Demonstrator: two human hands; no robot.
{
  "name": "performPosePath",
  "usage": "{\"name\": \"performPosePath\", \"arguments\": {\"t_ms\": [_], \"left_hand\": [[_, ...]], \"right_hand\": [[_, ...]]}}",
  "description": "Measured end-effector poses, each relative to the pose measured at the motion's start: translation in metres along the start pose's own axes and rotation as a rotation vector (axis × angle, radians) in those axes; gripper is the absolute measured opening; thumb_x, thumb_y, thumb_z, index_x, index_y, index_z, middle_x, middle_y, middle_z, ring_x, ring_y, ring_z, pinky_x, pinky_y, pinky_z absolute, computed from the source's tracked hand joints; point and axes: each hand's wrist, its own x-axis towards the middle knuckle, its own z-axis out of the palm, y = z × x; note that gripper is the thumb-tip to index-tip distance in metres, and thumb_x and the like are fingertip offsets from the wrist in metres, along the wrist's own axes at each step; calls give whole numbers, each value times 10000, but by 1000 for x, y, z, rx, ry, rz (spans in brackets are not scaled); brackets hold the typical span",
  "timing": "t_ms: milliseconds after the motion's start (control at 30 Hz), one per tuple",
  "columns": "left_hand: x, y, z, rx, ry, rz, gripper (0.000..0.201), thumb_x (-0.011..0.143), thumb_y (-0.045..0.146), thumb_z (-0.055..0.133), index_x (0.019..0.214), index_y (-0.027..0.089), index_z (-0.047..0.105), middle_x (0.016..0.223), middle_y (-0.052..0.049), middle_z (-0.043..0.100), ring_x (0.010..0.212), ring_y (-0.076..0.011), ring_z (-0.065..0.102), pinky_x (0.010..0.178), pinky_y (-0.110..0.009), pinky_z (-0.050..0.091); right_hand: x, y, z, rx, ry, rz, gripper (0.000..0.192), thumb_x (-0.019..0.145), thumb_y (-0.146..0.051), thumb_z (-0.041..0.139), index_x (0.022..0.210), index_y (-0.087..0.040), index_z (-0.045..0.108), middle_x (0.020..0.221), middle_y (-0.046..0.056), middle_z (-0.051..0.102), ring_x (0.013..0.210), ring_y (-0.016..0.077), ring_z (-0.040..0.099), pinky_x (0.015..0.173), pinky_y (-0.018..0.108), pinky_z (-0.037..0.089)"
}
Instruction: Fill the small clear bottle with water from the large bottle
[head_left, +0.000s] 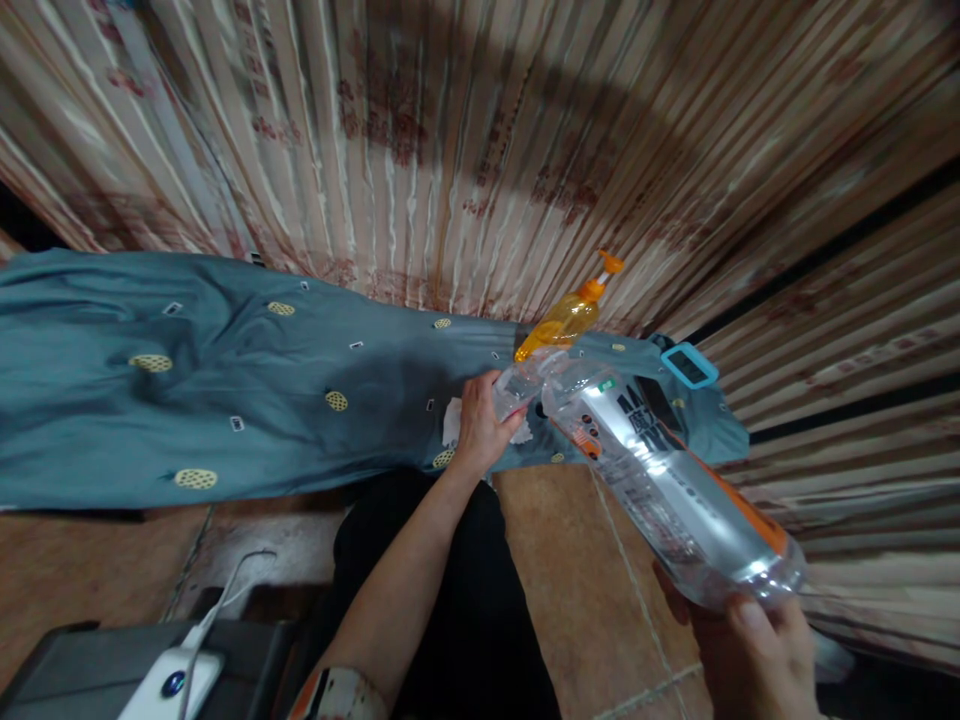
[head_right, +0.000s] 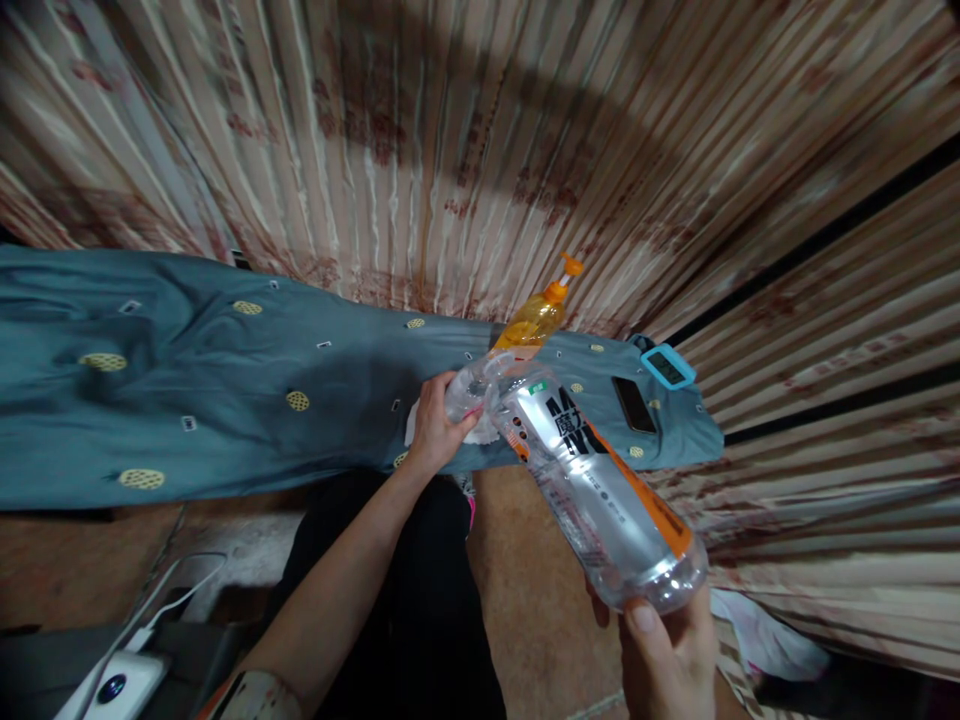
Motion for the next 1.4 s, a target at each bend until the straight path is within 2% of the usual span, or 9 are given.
{"name": "performPosePath", "arguments": {"t_ms": [200, 433, 567, 700, 867, 1133, 1400], "left_hand": [[0, -1, 0, -9, -2, 6, 526, 737, 226, 765, 1194, 240, 505, 1166, -70, 626, 1109, -282, 603, 959, -443, 505], [1, 0, 0, -10, -1, 10, 533, 727, 215, 776, 1189, 236, 510, 1159, -77, 629, 1107, -287, 601, 965, -454, 502], [0, 0, 0, -10, -2, 10, 534, 731, 224, 777, 1192, 233, 507, 1159, -76, 627, 1104, -286, 600, 955, -455, 504], [0, 0, 0, -12, 1, 5, 527, 735, 227, 778, 1191, 240, 513, 1160, -70, 622, 1101, -280, 599, 956, -449, 504], [0, 1, 0, -15, 9, -2, 531, 730, 209, 781, 1191, 242, 521, 1150, -64, 617, 1102, -275, 598, 956, -439, 504], [0, -2, 1, 3, 8, 17, 549, 732, 206, 773, 1206, 234, 499, 1162, -70, 627, 1097, -275, 603, 954, -439, 502], [-1, -2, 1, -3, 9, 24, 568, 724, 203, 781, 1215, 226, 496, 1167, -75, 630, 1097, -283, 596, 951, -443, 503]], "right_hand": [[0, 0, 1, 2, 14, -18, 556, 792, -454, 731, 1293, -250, 606, 993, 47, 572, 642, 165, 469, 569, 342, 463], [0, 2, -1, -5, 19, 26, 609, 777, -484, 740, 1317, -249, 585, 974, 54, 572, 635, 164, 465, 556, 342, 474], [-1, 1, 0, 5, 41, 8, 600, 762, -489, 758, 1289, -243, 608, 1010, 51, 574, 653, 161, 475, 583, 347, 488], [-1, 1, 0, 0, 20, 19, 601, 785, -473, 734, 1324, -250, 589, 943, 39, 569, 631, 164, 469, 582, 351, 485], [0, 2, -2, -1, 7, 5, 564, 802, -440, 724, 1325, -269, 599, 1016, 48, 568, 638, 163, 494, 584, 355, 474], [1, 3, -4, -31, -9, -5, 617, 810, -451, 710, 1361, -219, 553, 926, 44, 584, 627, 171, 479, 636, 376, 464], [2, 11, -9, -36, 20, 18, 690, 787, -489, 730, 1400, -235, 541, 943, 68, 587, 675, 204, 502, 523, 327, 406]]}}
